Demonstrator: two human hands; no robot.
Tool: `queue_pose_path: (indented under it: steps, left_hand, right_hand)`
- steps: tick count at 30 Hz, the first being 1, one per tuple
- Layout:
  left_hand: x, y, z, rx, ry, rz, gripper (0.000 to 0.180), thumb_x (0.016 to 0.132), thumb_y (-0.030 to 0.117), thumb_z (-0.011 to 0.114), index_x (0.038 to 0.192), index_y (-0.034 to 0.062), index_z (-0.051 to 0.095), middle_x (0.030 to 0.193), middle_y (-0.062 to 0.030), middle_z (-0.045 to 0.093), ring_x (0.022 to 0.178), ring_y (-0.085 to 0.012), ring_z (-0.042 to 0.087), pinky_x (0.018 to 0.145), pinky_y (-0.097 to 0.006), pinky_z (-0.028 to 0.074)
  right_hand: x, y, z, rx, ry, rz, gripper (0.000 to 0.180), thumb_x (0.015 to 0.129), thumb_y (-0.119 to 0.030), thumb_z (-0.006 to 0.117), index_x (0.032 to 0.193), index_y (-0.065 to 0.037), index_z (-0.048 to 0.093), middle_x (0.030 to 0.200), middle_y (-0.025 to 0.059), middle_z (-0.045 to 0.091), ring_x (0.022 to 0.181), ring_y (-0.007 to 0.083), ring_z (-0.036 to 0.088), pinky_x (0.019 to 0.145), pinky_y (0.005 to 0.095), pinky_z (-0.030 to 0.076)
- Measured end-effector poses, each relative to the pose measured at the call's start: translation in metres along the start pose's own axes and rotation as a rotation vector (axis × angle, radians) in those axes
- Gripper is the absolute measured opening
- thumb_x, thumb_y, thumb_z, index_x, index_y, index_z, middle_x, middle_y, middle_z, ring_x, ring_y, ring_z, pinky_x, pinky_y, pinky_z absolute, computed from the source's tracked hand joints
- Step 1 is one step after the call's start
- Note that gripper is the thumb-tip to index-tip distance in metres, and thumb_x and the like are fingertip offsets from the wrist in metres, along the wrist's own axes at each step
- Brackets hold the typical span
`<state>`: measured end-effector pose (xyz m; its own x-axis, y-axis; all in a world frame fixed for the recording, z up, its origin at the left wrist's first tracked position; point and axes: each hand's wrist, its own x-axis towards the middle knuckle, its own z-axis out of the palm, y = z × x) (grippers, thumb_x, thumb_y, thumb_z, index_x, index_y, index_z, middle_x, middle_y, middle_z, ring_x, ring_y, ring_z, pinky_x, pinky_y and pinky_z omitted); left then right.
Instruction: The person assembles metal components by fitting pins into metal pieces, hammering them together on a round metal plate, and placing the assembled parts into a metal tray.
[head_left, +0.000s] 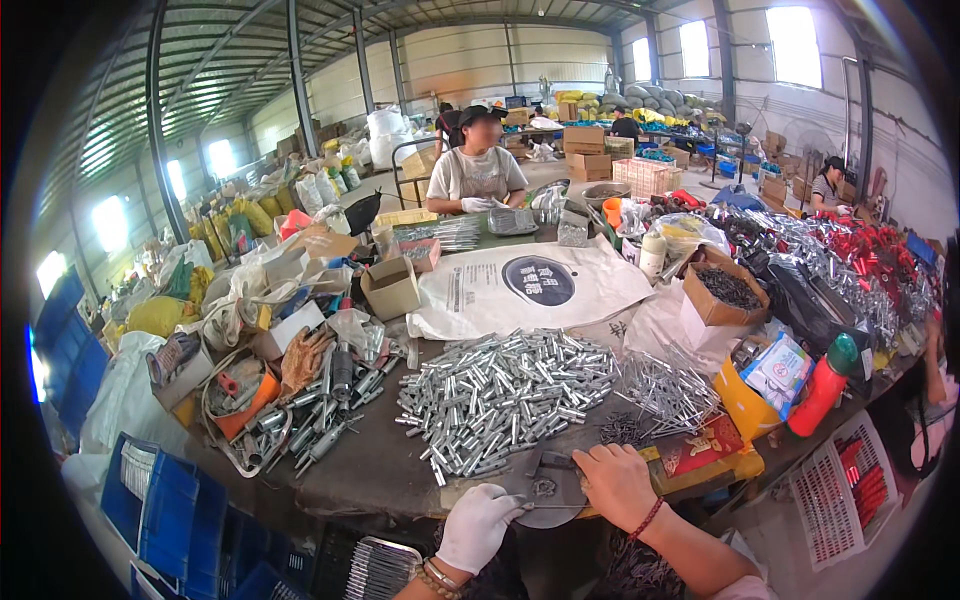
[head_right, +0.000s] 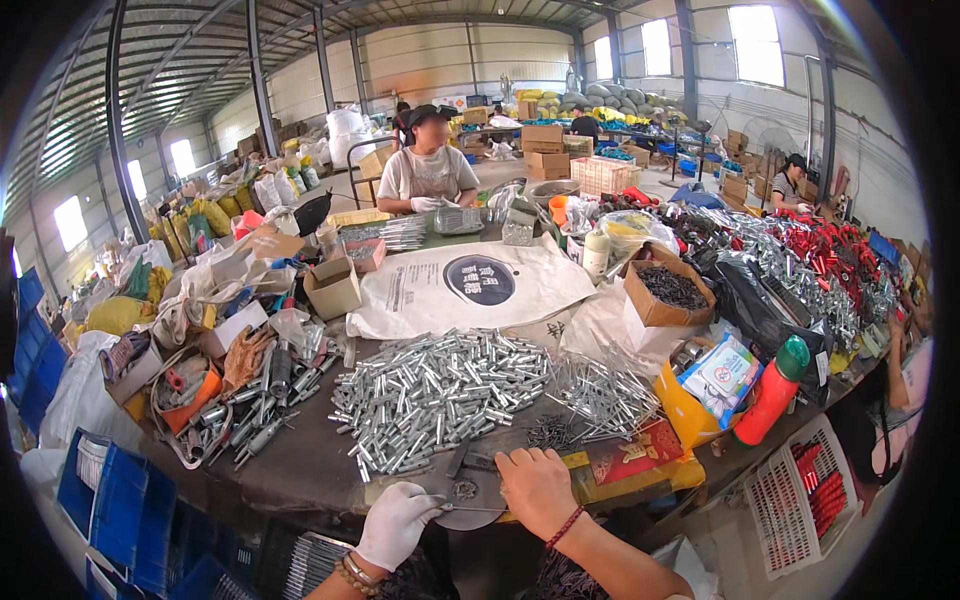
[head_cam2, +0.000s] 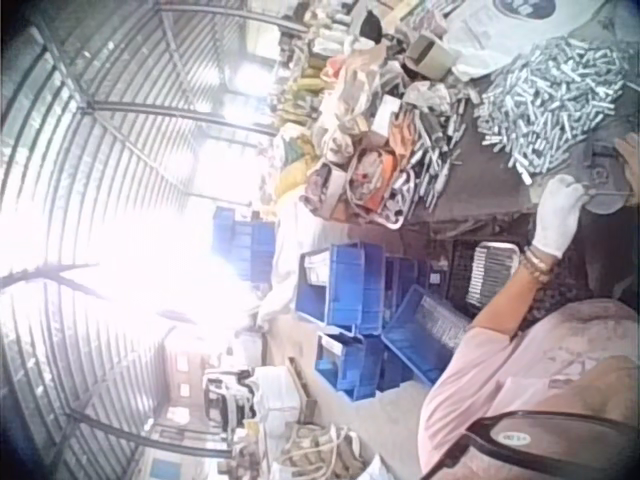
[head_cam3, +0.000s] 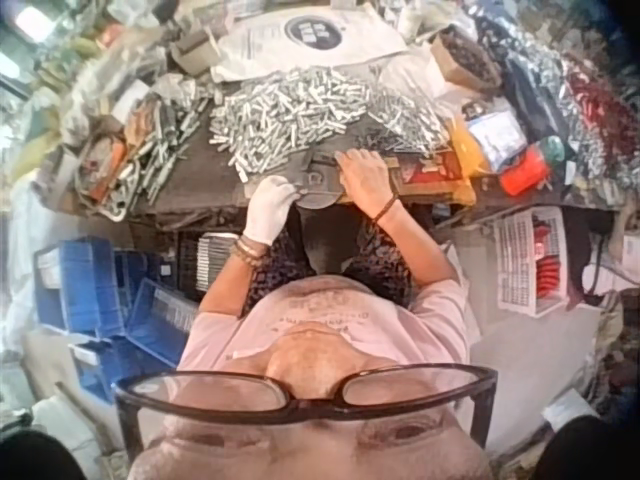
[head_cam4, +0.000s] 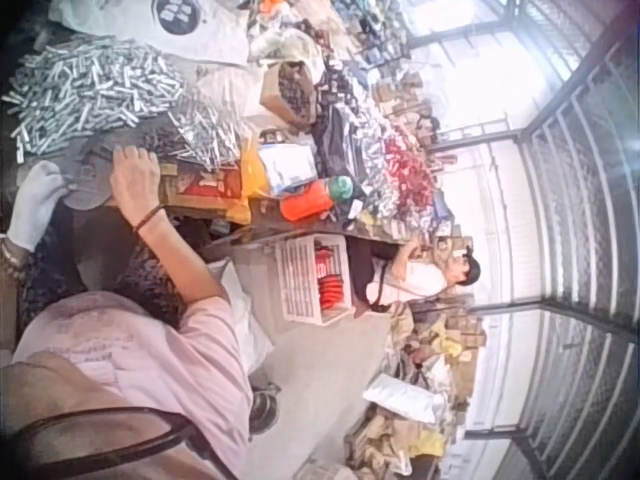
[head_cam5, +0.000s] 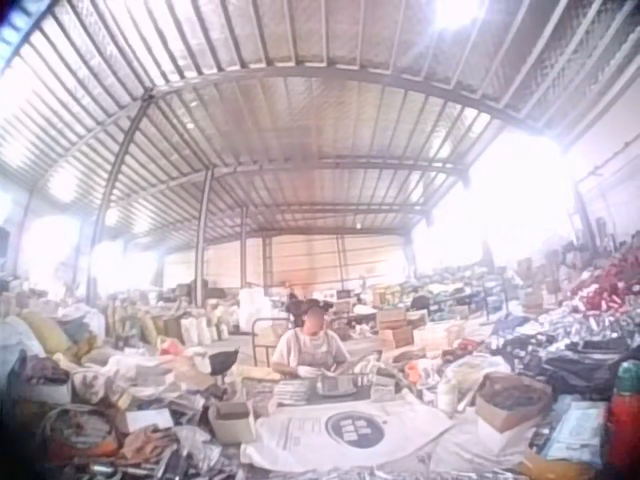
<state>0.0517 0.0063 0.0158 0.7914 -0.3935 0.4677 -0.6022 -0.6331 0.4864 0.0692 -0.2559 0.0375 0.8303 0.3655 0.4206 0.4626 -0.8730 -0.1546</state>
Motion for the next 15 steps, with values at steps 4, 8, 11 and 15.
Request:
queue_pose_path:
  steps: [4, 8, 11, 15]
  left_hand:
    - [0.002, -0.008, 0.0, 0.041, -0.045, 0.035, 0.014, 0.086, 0.015, 0.079, 0.099, 0.0085, 0.078, 0.095, -0.009, 0.067, 0.098, -0.0329, 0.064, 0.088, -0.044, 0.053]
    - [0.008, -0.013, 0.006, 0.031, 0.111, 0.161, 0.009, 0.086, 0.011, 0.077, 0.094, 0.0074, 0.075, 0.092, -0.0112, 0.066, 0.089, -0.0346, 0.065, 0.081, -0.046, 0.053]
    - [0.014, -0.007, 0.003, -0.019, 0.137, 0.052, 0.016, 0.084, 0.011, 0.079, 0.099, 0.008, 0.076, 0.093, -0.011, 0.066, 0.09, -0.0344, 0.065, 0.079, -0.045, 0.054]
    - [0.008, -0.009, 0.003, -0.021, 0.058, -0.005, 0.02, 0.081, 0.005, 0.082, 0.1, 0.0076, 0.078, 0.096, -0.01, 0.066, 0.093, -0.0325, 0.065, 0.081, -0.042, 0.053]
  right_hand:
    - [-0.003, 0.003, 0.001, 0.269, 0.05, 0.06, 0.043, 0.082, -0.016, 0.08, 0.123, -0.008, 0.071, 0.104, 0.0113, 0.062, 0.105, 0.0334, 0.064, 0.092, 0.0461, 0.052]
    - [-0.013, -0.012, -0.023, 0.481, 0.159, 0.066, 0.037, 0.09, 0.0, 0.068, 0.127, -0.006, 0.068, 0.111, 0.0188, 0.061, 0.095, 0.0422, 0.067, 0.077, 0.0475, 0.055]
    - [-0.019, -0.016, -0.038, 0.408, 0.045, 0.016, 0.053, 0.082, 0.01, 0.063, 0.131, -0.008, 0.069, 0.102, 0.0142, 0.064, 0.087, 0.0388, 0.068, 0.073, 0.0441, 0.056]
    - [-0.025, -0.025, -0.038, 0.297, 0.045, -0.034, 0.059, 0.082, 0.011, 0.063, 0.137, -0.009, 0.069, 0.097, 0.0111, 0.065, 0.082, 0.0337, 0.069, 0.07, 0.0412, 0.056]
